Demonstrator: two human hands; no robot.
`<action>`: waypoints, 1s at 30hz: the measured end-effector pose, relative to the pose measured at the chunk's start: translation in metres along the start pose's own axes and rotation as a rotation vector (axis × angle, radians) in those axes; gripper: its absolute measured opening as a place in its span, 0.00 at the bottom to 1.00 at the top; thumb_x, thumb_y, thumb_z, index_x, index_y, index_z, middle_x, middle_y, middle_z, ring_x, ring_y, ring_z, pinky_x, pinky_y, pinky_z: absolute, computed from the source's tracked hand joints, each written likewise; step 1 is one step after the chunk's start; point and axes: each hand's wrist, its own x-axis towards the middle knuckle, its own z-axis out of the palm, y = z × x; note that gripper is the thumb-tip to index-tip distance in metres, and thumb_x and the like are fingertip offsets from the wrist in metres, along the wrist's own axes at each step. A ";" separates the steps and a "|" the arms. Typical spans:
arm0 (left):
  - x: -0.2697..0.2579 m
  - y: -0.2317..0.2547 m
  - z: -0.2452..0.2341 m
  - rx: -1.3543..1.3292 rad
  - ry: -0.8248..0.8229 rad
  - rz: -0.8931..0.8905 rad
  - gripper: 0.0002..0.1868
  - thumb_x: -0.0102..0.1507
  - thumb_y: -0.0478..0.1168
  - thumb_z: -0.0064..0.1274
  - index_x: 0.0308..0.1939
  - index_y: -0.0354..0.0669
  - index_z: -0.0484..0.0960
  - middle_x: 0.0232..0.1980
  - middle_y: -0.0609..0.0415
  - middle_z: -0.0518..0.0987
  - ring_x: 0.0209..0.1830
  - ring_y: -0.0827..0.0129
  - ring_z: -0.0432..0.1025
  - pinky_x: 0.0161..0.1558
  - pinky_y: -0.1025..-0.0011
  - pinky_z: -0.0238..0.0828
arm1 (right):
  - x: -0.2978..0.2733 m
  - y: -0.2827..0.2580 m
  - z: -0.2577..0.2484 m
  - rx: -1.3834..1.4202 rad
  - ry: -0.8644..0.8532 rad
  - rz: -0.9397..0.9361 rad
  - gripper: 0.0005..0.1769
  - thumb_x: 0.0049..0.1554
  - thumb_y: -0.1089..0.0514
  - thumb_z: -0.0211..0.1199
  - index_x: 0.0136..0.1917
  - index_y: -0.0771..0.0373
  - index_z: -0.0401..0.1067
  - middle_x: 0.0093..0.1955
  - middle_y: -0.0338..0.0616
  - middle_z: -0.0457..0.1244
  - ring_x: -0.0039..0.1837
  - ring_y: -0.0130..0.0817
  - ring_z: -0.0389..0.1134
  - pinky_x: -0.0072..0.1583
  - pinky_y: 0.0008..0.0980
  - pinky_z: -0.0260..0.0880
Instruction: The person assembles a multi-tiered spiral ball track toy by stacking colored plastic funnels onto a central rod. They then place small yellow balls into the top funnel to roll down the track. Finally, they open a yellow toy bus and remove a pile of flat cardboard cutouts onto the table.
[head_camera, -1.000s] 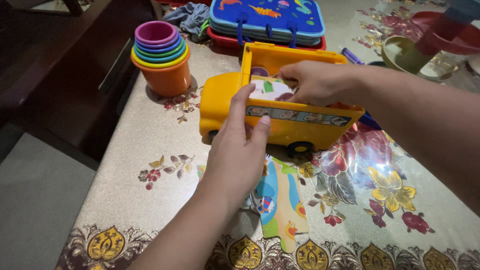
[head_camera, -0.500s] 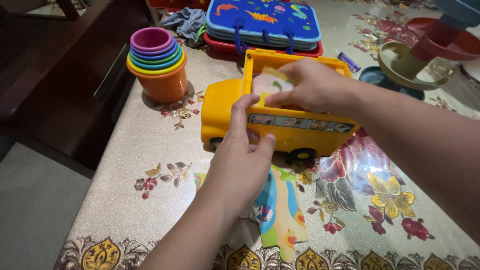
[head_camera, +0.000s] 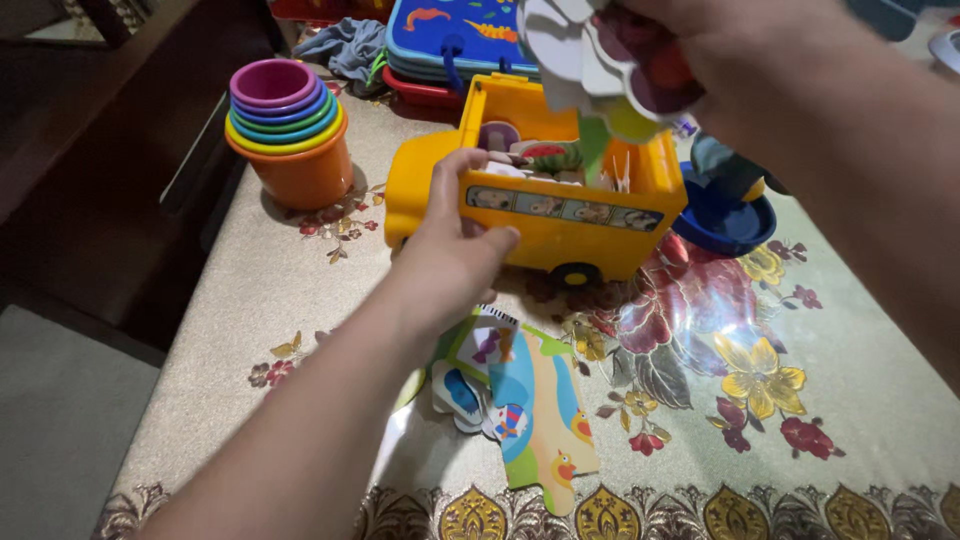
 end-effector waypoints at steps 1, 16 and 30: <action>0.002 0.002 -0.004 -0.093 -0.061 -0.025 0.40 0.65 0.36 0.52 0.77 0.76 0.54 0.46 0.53 0.73 0.43 0.64 0.73 0.41 0.63 0.76 | -0.015 -0.009 -0.003 -0.070 -0.031 0.029 0.10 0.62 0.52 0.67 0.46 0.59 0.70 0.37 0.34 0.63 0.38 0.22 0.64 0.37 0.26 0.63; -0.029 0.014 -0.017 -0.260 0.199 -0.129 0.37 0.65 0.44 0.49 0.75 0.68 0.51 0.46 0.54 0.76 0.41 0.65 0.76 0.39 0.61 0.79 | -0.114 0.034 0.063 -0.682 -0.439 0.128 0.31 0.52 0.48 0.73 0.64 0.62 0.72 0.52 0.48 0.71 0.53 0.41 0.73 0.53 0.40 0.72; 0.026 0.036 0.007 -0.167 0.149 -0.171 0.28 0.63 0.51 0.51 0.66 0.54 0.66 0.48 0.49 0.78 0.29 0.60 0.76 0.28 0.64 0.82 | -0.099 0.018 0.030 -0.772 0.048 -0.129 0.14 0.58 0.58 0.61 0.56 0.59 0.78 0.52 0.46 0.73 0.51 0.38 0.76 0.57 0.37 0.75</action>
